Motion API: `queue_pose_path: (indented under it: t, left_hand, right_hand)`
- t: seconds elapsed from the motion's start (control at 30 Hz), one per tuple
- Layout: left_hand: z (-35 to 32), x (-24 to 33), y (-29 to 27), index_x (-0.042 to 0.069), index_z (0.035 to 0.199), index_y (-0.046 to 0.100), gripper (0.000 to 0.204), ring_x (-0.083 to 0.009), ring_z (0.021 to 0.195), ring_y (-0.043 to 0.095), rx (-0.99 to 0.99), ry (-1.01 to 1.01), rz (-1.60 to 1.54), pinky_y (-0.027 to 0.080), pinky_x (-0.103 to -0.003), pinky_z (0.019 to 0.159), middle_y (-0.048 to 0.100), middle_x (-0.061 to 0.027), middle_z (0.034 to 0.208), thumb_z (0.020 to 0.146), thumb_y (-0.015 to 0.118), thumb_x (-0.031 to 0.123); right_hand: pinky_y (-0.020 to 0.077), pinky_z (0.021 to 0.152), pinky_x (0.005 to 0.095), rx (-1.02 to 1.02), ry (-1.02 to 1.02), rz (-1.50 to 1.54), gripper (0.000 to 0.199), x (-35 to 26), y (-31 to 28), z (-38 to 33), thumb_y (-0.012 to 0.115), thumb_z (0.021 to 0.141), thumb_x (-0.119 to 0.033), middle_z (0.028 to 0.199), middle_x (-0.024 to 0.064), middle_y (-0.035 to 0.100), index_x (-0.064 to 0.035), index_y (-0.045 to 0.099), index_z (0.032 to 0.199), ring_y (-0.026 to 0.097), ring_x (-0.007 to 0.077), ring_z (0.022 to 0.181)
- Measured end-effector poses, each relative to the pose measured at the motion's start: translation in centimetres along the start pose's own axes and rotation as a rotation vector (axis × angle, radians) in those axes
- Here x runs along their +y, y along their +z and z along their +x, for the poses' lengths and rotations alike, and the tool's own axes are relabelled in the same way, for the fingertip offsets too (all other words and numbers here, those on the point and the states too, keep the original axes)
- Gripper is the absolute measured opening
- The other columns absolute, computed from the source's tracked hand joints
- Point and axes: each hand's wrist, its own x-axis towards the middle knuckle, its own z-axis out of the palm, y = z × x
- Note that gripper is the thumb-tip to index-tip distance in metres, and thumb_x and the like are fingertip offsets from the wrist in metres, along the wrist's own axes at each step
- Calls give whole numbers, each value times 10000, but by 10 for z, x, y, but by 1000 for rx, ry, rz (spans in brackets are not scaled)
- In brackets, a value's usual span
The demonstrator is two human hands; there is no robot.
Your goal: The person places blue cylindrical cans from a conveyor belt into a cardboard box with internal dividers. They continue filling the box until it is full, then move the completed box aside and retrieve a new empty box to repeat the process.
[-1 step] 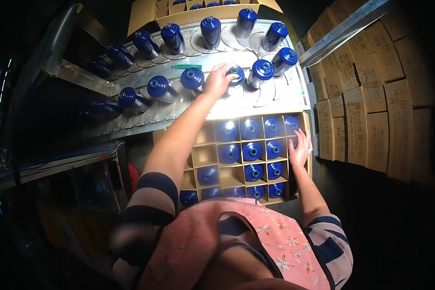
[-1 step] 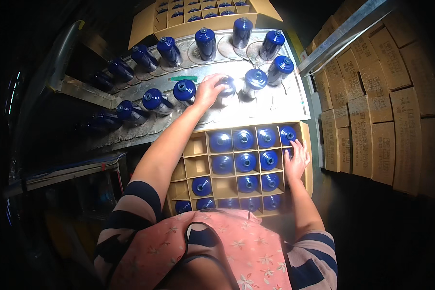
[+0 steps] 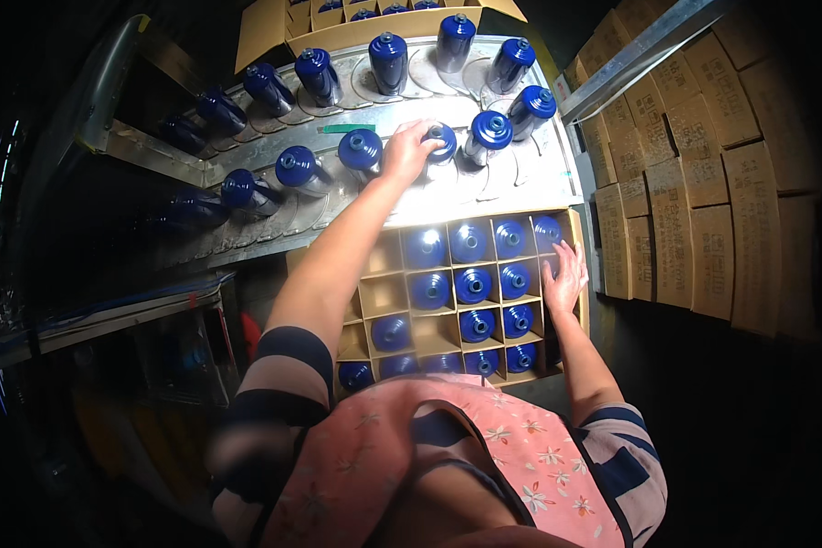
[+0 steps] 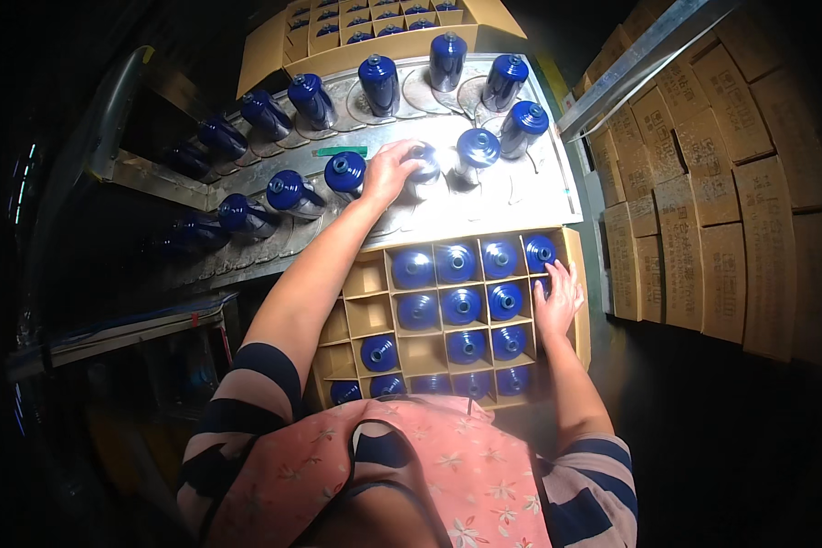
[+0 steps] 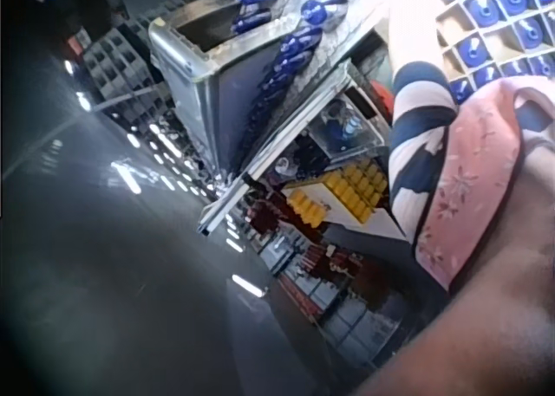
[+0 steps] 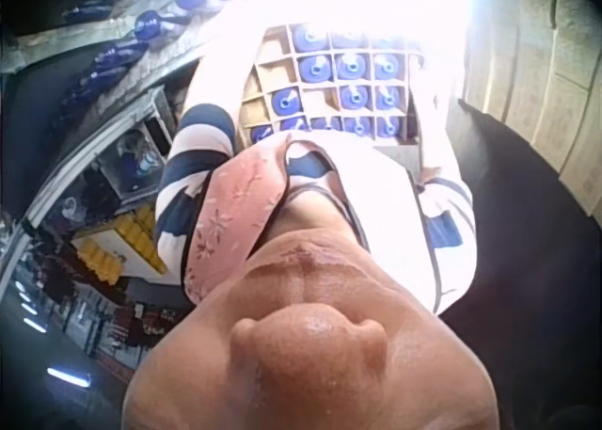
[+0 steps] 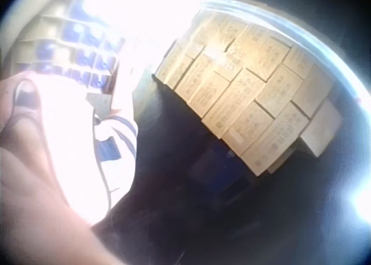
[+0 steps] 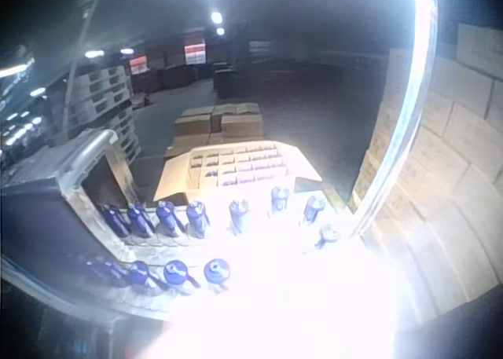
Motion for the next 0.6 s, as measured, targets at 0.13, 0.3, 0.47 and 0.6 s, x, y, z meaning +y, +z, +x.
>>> queue_pose_path:
  t: [0.13,0.3,0.47,0.6]
  left_hand:
    - [11,1,13,105,1135,682,369,-271,1059,627,-10,21,35,467,-338,932,665,-123,1145,783,723,207]
    - [10,36,22,77,1258,599,508,-323,1194,522,-6,110,-3,416,-376,1020,578,-169,1276,771,743,82]
    - [-70,67,9,-25,1255,592,359,-195,1133,569,-150,205,-136,427,-323,986,588,-139,1281,899,607,20]
    - [-166,74,36,-24,1224,615,340,-173,1057,595,-260,-39,-414,463,-312,936,608,-101,1188,884,610,-11]
  right_hand:
    - [230,1099,524,44,-28,83,407,2,-3,1,675,818,-185,1357,39,524,-170,575,1212,344,265,1388]
    - [281,1063,549,84,-17,194,390,7,-17,0,654,819,-225,1329,66,542,-149,590,1196,372,277,1358]
    - [223,1108,574,-30,40,206,411,19,-27,9,633,849,-258,1384,48,493,-159,553,1240,296,250,1414]
    - [214,1109,590,-33,45,251,425,28,-15,14,647,837,-237,1407,47,474,-160,554,1245,270,239,1428]
